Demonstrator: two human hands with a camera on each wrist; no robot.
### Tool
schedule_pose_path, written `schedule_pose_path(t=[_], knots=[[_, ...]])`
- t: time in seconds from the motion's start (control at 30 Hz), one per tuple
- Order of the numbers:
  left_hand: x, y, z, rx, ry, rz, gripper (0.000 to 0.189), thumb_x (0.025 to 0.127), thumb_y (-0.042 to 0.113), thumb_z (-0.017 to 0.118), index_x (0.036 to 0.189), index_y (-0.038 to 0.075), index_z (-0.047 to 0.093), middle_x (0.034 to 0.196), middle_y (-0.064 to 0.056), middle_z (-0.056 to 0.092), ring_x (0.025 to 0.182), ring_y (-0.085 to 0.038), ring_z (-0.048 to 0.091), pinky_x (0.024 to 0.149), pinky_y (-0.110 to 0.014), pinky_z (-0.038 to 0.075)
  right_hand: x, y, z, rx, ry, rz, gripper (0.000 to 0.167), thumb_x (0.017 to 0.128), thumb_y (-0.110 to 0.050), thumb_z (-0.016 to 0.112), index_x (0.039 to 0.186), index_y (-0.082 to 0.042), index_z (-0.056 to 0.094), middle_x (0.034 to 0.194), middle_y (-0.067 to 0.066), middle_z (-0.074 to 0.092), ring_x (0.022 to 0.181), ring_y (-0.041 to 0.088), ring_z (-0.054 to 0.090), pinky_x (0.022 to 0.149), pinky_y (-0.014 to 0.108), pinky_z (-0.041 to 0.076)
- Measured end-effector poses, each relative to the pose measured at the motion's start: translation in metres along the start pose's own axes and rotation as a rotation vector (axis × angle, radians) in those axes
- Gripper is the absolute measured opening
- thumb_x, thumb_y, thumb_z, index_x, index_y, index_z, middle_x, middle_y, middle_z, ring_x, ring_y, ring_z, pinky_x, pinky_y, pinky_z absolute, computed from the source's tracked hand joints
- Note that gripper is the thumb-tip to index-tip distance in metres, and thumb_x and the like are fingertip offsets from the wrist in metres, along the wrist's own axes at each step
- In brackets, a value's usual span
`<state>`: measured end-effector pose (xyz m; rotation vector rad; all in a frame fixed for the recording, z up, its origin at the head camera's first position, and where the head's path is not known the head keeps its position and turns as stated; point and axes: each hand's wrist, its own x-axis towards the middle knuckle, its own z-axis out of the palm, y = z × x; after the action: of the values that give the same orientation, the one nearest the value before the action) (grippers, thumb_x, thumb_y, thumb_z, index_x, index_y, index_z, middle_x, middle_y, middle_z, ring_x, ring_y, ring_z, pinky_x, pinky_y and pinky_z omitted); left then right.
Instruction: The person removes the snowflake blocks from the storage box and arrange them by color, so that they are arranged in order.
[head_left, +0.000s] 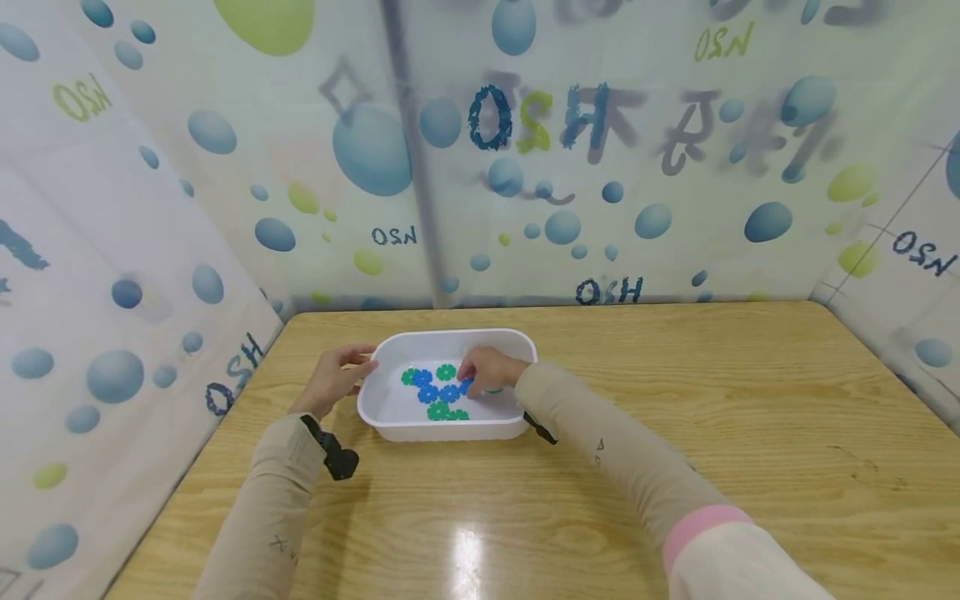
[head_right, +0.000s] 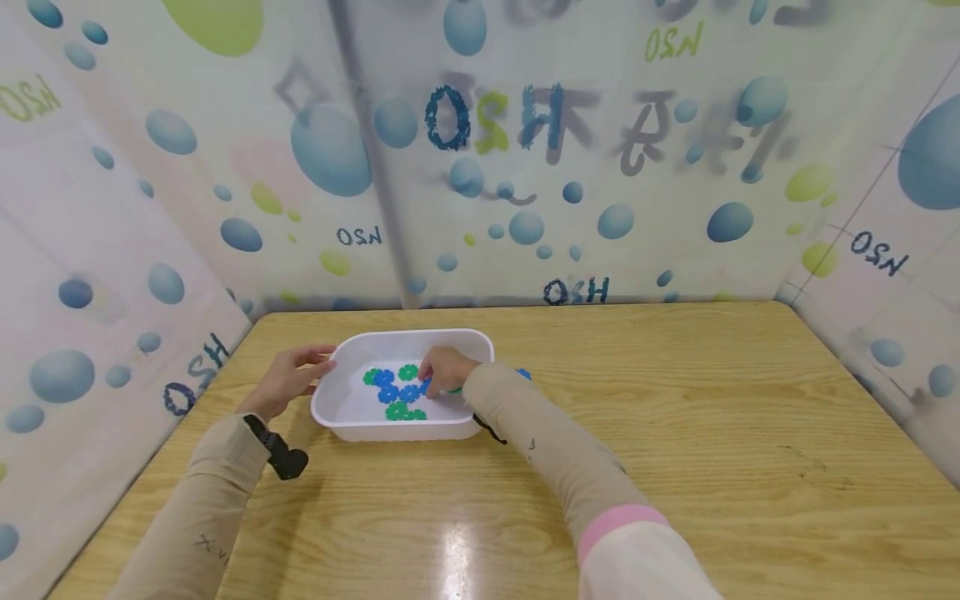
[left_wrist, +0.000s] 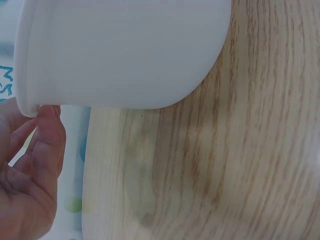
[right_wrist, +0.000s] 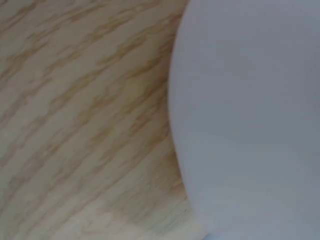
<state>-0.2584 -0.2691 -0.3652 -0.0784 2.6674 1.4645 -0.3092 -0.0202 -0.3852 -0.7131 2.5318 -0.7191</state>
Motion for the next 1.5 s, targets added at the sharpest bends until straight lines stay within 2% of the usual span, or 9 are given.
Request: schedule_pose_path(t=[0.5,0.83,1.17,1.5], knots=[[0.000,0.000,-0.001,-0.006,0.000,0.020,0.041,0.091,0.014,0.051,0.128,-0.001,0.043,0.113,-0.022,0.046,0.092,-0.026,0.051,0.067,-0.031,0.050,-0.001,0.001,0.000,0.022,0.005,0.000,0.023,0.074,-0.011,0.071,0.097,-0.009,0.066,0.085,-0.002,0.057,0.082,0.012,0.051,0.077,0.022,0.043],[0.001,0.000,0.003,-0.006,0.007,0.022,0.040,0.090,0.013,0.052,0.126,-0.002,0.045,0.112,-0.022,0.048,0.090,-0.024,0.052,0.065,-0.029,0.050,-0.003,0.008,-0.001,0.027,-0.009,0.008,0.031,0.074,-0.013,0.072,0.103,-0.011,0.065,0.088,-0.003,0.056,0.085,0.012,0.049,0.078,0.023,0.042],[0.002,0.001,0.003,0.006,-0.002,-0.003,0.043,0.090,0.018,0.052,0.128,0.001,0.043,0.116,-0.020,0.046,0.096,-0.027,0.050,0.071,-0.031,0.050,-0.009,0.009,-0.003,0.045,-0.026,0.021,0.035,0.072,-0.016,0.074,0.106,-0.013,0.064,0.086,-0.002,0.055,0.083,0.013,0.049,0.074,0.022,0.042],[0.001,0.000,0.001,-0.003,0.004,0.024,0.040,0.090,0.013,0.051,0.127,-0.002,0.044,0.113,-0.023,0.047,0.094,-0.027,0.051,0.068,-0.031,0.051,-0.008,0.009,0.001,0.053,-0.030,-0.014,0.030,0.072,-0.015,0.074,0.102,-0.015,0.066,0.086,-0.002,0.055,0.083,0.013,0.048,0.075,0.022,0.042]])
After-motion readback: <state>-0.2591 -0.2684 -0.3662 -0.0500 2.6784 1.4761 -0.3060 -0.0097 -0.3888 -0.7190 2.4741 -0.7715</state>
